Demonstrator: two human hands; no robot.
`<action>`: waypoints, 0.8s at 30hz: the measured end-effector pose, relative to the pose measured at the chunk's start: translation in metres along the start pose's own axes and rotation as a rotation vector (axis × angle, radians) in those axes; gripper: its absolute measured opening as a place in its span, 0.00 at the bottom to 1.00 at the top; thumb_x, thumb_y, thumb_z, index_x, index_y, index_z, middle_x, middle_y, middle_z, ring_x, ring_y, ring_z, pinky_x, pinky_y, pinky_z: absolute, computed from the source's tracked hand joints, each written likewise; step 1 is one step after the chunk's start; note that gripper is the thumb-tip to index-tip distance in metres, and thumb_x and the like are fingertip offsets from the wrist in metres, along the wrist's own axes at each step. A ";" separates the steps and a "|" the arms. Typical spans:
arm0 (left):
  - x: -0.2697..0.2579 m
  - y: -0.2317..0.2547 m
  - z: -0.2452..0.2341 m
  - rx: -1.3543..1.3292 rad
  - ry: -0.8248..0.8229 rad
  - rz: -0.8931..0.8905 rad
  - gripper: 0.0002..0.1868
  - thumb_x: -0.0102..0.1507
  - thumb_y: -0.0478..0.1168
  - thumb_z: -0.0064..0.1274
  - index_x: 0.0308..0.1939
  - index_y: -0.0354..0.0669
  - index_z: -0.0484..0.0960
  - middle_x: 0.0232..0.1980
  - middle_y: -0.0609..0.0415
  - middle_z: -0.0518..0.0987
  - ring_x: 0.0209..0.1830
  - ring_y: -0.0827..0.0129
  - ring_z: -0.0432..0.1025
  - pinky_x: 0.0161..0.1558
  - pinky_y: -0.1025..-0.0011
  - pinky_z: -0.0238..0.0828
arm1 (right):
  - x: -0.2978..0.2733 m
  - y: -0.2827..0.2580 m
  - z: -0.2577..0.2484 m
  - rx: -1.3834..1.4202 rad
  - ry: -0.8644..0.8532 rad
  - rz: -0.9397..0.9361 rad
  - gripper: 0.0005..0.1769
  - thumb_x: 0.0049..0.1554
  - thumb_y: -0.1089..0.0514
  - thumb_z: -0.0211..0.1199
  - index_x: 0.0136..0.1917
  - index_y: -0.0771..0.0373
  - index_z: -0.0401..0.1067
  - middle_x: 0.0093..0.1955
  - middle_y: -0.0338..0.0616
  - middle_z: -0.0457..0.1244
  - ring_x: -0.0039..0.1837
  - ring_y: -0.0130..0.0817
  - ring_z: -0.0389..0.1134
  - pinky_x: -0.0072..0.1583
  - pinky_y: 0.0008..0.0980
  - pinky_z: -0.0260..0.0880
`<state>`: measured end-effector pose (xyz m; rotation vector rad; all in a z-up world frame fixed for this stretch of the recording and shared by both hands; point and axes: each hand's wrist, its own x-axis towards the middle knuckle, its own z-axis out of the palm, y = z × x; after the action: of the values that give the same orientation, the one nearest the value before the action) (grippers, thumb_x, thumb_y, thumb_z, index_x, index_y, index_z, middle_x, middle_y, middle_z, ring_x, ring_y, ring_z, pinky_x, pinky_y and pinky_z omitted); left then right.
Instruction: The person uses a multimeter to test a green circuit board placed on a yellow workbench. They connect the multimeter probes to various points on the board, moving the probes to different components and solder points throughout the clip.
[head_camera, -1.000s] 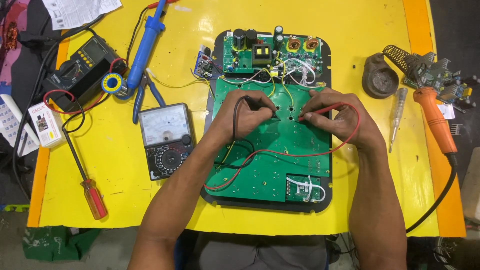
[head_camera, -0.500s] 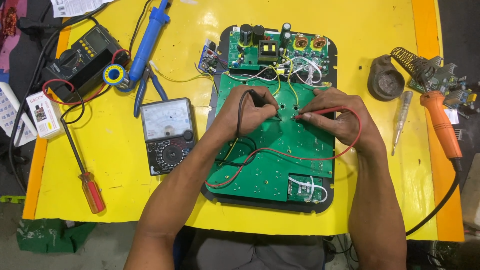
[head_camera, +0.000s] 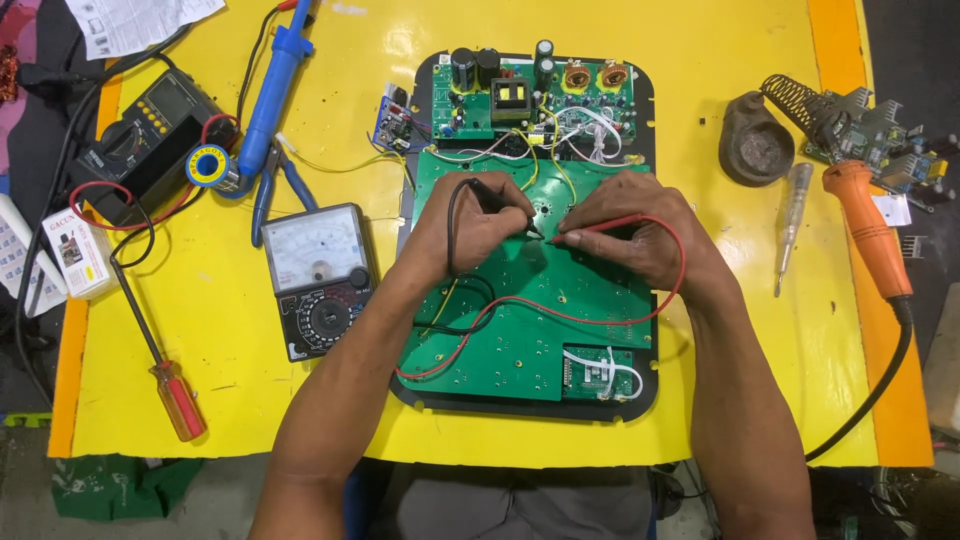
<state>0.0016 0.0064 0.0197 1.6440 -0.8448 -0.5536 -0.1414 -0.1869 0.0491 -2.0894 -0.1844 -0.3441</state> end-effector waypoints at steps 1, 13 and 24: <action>0.000 -0.001 0.000 -0.002 0.001 -0.001 0.08 0.55 0.39 0.55 0.35 0.46 0.89 0.27 0.43 0.82 0.29 0.59 0.75 0.33 0.60 0.71 | 0.000 0.003 0.000 0.000 -0.002 0.001 0.06 0.55 0.60 0.75 0.47 0.60 0.84 0.46 0.51 0.73 0.52 0.48 0.72 0.65 0.48 0.63; -0.002 -0.003 -0.001 -0.027 0.004 0.002 0.06 0.56 0.41 0.57 0.33 0.47 0.88 0.26 0.45 0.82 0.28 0.62 0.74 0.32 0.62 0.70 | 0.000 0.007 0.001 0.014 -0.026 0.058 0.07 0.56 0.59 0.74 0.48 0.60 0.83 0.47 0.50 0.73 0.55 0.47 0.71 0.67 0.48 0.61; 0.000 -0.007 0.000 -0.035 0.002 0.021 0.05 0.56 0.40 0.59 0.32 0.45 0.87 0.23 0.45 0.80 0.26 0.65 0.72 0.30 0.66 0.67 | 0.002 0.003 0.003 0.036 -0.022 0.075 0.07 0.56 0.59 0.73 0.49 0.62 0.83 0.48 0.53 0.73 0.55 0.49 0.70 0.69 0.51 0.60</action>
<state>0.0034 0.0074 0.0132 1.6020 -0.8458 -0.5493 -0.1381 -0.1856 0.0455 -2.0592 -0.1239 -0.2708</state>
